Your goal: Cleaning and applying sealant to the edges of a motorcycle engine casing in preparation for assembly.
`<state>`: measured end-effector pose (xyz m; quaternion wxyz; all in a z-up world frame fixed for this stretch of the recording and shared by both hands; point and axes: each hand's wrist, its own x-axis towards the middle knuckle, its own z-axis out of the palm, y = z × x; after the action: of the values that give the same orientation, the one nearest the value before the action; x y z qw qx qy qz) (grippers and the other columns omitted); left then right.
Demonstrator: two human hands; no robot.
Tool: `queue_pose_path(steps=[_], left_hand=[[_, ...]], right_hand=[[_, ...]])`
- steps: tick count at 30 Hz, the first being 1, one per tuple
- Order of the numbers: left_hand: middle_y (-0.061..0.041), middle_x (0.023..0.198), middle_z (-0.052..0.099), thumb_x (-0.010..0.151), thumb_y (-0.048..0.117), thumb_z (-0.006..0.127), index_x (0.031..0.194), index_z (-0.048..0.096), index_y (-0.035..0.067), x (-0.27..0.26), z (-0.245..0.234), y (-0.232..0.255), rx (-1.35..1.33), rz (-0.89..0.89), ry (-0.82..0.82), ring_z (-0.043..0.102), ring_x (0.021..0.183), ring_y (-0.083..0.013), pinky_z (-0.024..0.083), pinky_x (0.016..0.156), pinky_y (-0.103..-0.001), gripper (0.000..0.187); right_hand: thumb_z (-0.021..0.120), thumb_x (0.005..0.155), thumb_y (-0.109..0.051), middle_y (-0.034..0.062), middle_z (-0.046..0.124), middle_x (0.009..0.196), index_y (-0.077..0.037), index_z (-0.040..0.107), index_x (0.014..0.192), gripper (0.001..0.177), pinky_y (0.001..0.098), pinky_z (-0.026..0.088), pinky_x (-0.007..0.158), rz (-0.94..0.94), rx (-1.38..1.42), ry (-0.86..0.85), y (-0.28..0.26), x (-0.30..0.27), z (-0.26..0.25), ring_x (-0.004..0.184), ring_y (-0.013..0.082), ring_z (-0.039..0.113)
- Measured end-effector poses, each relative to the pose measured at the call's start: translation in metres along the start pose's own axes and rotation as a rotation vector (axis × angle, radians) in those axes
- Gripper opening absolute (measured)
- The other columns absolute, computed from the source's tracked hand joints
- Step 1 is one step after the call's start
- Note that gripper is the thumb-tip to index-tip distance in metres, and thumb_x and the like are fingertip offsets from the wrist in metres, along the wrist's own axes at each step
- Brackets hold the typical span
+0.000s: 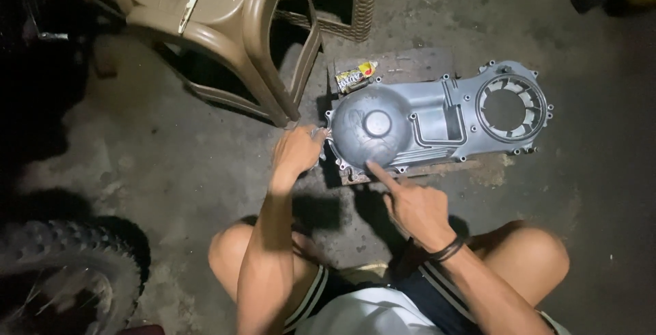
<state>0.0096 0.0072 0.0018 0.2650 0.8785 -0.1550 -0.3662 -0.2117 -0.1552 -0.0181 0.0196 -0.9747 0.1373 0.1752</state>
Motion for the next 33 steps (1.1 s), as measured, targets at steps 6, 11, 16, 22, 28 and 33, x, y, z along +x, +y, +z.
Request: queue_pose_path(steps=[6, 11, 16, 22, 28, 33], left_hand=[[-0.021, 0.136, 0.066, 0.104, 0.053, 0.040, 0.143, 0.059, 0.004, -0.010, 0.003, 0.003, -0.076, -0.060, 0.013, 0.061, 0.128, -0.0380, 0.046, 0.107, -0.054, 0.066], [-0.025, 0.138, 0.063, 0.104, 0.053, 0.034, 0.144, 0.056, 0.000, -0.015, 0.013, 0.002, -0.150, -0.074, 0.027, 0.055, 0.133, -0.0439, 0.039, 0.113, -0.058, 0.070], [-0.025, 0.137, 0.063, 0.104, 0.051, 0.033, 0.144, 0.057, 0.002, -0.013, 0.025, -0.004, -0.245, -0.075, 0.064, 0.054, 0.133, -0.0459, 0.038, 0.114, -0.059, 0.068], [-0.030, 0.118, 0.070, 0.104, 0.042, 0.043, 0.123, 0.069, -0.001, -0.015, 0.028, 0.000, -0.379, 0.035, 0.186, 0.063, 0.119, -0.0500, 0.045, 0.101, -0.061, 0.054], [-0.016, 0.071, 0.062, 0.102, 0.034, 0.054, 0.074, 0.057, 0.003, -0.013, 0.033, 0.018, -0.482, 0.330, 0.409, 0.064, 0.074, -0.0288, 0.051, 0.073, -0.042, 0.042], [-0.014, 0.071, 0.059, 0.097, 0.036, 0.056, 0.074, 0.055, 0.007, -0.011, 0.034, 0.034, -0.432, 0.427, 0.547, 0.066, 0.074, -0.0359, 0.051, 0.068, -0.045, 0.037]], right_hand=[[0.056, 0.091, -0.032, 0.0136, 0.074, 0.079, -0.036, 0.025, 0.162, 0.077, 0.0525, 0.060, 0.059, 0.122, 0.069, 0.046, 0.001, 0.002, -0.011, 0.061, 0.0384, 0.072], [0.057, 0.091, -0.031, 0.0100, 0.074, 0.077, -0.041, 0.027, 0.160, 0.077, 0.0478, 0.060, 0.056, 0.057, 0.063, 0.053, 0.004, -0.004, -0.018, 0.059, 0.0343, 0.072], [0.053, 0.093, -0.031, 0.0130, 0.073, 0.073, -0.038, 0.025, 0.162, 0.075, 0.0483, 0.060, 0.058, 0.119, 0.044, 0.048, 0.005, -0.003, -0.042, 0.062, 0.0365, 0.073], [0.054, 0.093, -0.033, 0.0179, 0.076, 0.081, -0.038, 0.034, 0.159, 0.070, 0.0520, 0.059, 0.063, 0.140, 0.116, 0.009, 0.011, -0.004, -0.054, 0.072, 0.0403, 0.075], [0.056, 0.090, -0.027, 0.0215, 0.074, 0.072, -0.032, 0.043, 0.158, 0.069, 0.0542, 0.057, 0.059, 0.117, 0.117, 0.186, 0.035, -0.009, -0.077, 0.066, 0.0441, 0.072], [0.056, 0.088, -0.028, 0.0092, 0.067, 0.064, -0.034, 0.045, 0.155, 0.068, 0.0440, 0.056, 0.052, -0.007, -0.152, 0.384, 0.048, -0.017, -0.074, 0.053, 0.0314, 0.066]])
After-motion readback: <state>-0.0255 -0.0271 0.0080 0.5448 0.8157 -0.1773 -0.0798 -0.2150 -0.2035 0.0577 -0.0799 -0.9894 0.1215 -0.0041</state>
